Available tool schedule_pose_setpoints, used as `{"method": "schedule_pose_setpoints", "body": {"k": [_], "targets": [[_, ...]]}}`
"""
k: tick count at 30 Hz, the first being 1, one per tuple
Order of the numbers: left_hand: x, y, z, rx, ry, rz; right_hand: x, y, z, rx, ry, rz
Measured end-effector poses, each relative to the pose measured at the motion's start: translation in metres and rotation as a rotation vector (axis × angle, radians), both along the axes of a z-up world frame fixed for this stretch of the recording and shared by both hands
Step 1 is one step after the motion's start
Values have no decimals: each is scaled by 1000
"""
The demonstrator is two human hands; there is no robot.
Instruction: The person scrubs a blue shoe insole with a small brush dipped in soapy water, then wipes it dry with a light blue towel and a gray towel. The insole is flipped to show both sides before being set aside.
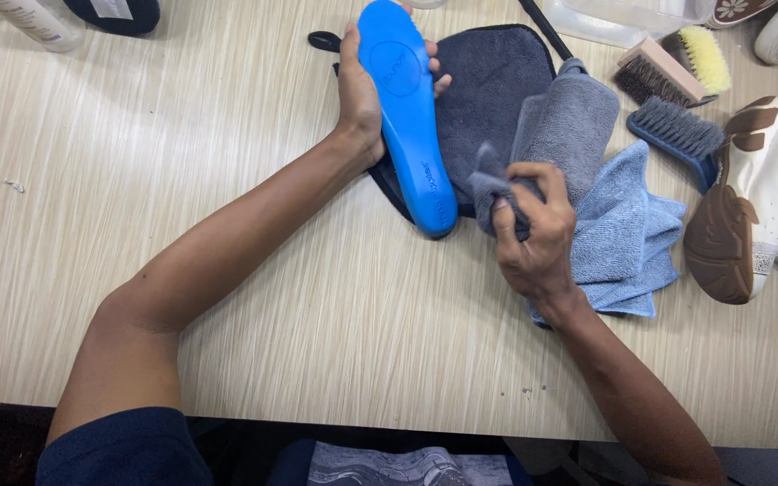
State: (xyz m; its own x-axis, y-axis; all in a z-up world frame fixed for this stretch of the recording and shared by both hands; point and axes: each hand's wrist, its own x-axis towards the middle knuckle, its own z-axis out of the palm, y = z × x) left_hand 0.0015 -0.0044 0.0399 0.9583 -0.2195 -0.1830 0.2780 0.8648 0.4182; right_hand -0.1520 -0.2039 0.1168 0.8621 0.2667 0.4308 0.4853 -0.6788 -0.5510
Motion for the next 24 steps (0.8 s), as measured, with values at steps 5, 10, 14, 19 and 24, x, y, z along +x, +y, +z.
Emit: {"method": "schedule_pose_setpoints", "body": {"k": [5, 10, 14, 19, 24], "targets": [[-10, -8, 23, 44, 67, 228, 8, -9, -4, 161, 5, -277], [-15, -10, 37, 177, 96, 332, 12, -17, -8, 282, 18, -327], [-15, -11, 43, 343, 186, 348, 9, -7, 4, -48, 47, -63], [-9, -14, 12, 549, 138, 404, 12, -16, -9, -195, 38, 25], [-8, -8, 1, 684, -51, 470, 20, -38, -4, 306, 532, -262]]}}
